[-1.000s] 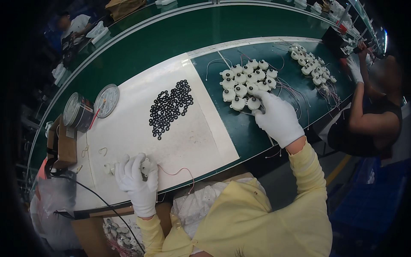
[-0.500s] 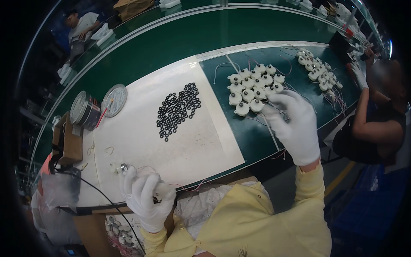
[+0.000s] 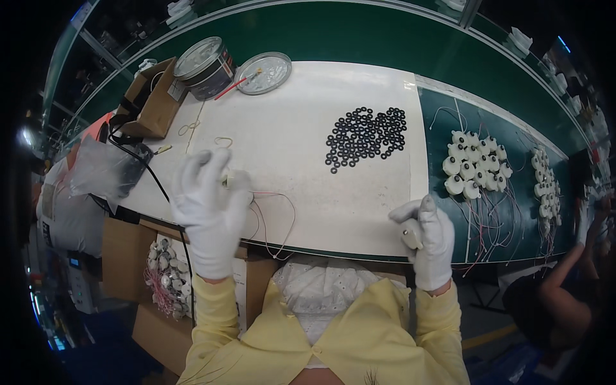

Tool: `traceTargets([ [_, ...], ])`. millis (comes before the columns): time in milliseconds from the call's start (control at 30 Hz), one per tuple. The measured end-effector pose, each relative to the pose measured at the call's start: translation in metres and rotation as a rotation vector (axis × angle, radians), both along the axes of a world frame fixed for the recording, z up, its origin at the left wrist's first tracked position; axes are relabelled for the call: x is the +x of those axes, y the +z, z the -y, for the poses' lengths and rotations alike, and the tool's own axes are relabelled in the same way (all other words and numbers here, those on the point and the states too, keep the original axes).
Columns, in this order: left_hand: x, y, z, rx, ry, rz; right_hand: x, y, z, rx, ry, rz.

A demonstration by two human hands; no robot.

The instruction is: The person assembles small white cylindrical electronic components by hand. They pick up a component, attach a small black washer, and place the finished unit on the table. The person repeats this process continuously, organizing the completed items into a cluster.

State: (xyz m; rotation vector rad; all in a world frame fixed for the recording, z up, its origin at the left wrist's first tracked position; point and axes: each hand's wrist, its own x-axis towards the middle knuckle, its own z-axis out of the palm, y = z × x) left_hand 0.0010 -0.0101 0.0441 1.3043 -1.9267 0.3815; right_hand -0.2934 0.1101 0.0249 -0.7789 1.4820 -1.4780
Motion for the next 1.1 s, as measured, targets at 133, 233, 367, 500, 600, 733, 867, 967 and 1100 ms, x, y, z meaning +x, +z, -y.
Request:
traceTargets([
  [133, 0.048, -0.021, 0.036, 0.001, 0.101, 0.185, -0.005, 0.0, 0.018, -0.043, 0.007, -0.754],
  [233, 0.061, -0.029, 0.048, 0.36, 0.017, 0.138, -0.017, -0.005, 0.025, -0.099, 0.231, -1.142],
  [367, 0.052, -0.03, 0.053, 0.361, -0.087, 0.136, -0.019, 0.0, 0.031, -0.126, 0.337, -0.976],
  [500, 0.041, -0.026, 0.048, 0.296, -0.17, 0.053, -0.018, 0.014, 0.042, -0.021, 0.382, -0.701],
  [600, 0.039, -0.02, 0.042, 0.211, -0.175, 0.016, -0.019, 0.031, 0.059, 0.015, 0.44, -0.519],
  [733, 0.035, -0.02, 0.037, 0.24, -0.233, 0.12, -0.024, 0.035, 0.077, 0.044, 0.463, -0.476],
  [867, 0.019, -0.024, 0.032, 0.225, -0.289, 0.125, -0.024, 0.019, 0.093, -0.097, 0.509, -0.668],
  [967, 0.008, -0.02, 0.028, 0.232, -0.295, 0.124, -0.016, 0.028, 0.1, -0.011, 0.531, -0.876],
  [1100, -0.007, -0.018, 0.023, 0.197, -0.295, 0.077, -0.003, 0.034, 0.108, -0.071, 0.587, -1.232],
])
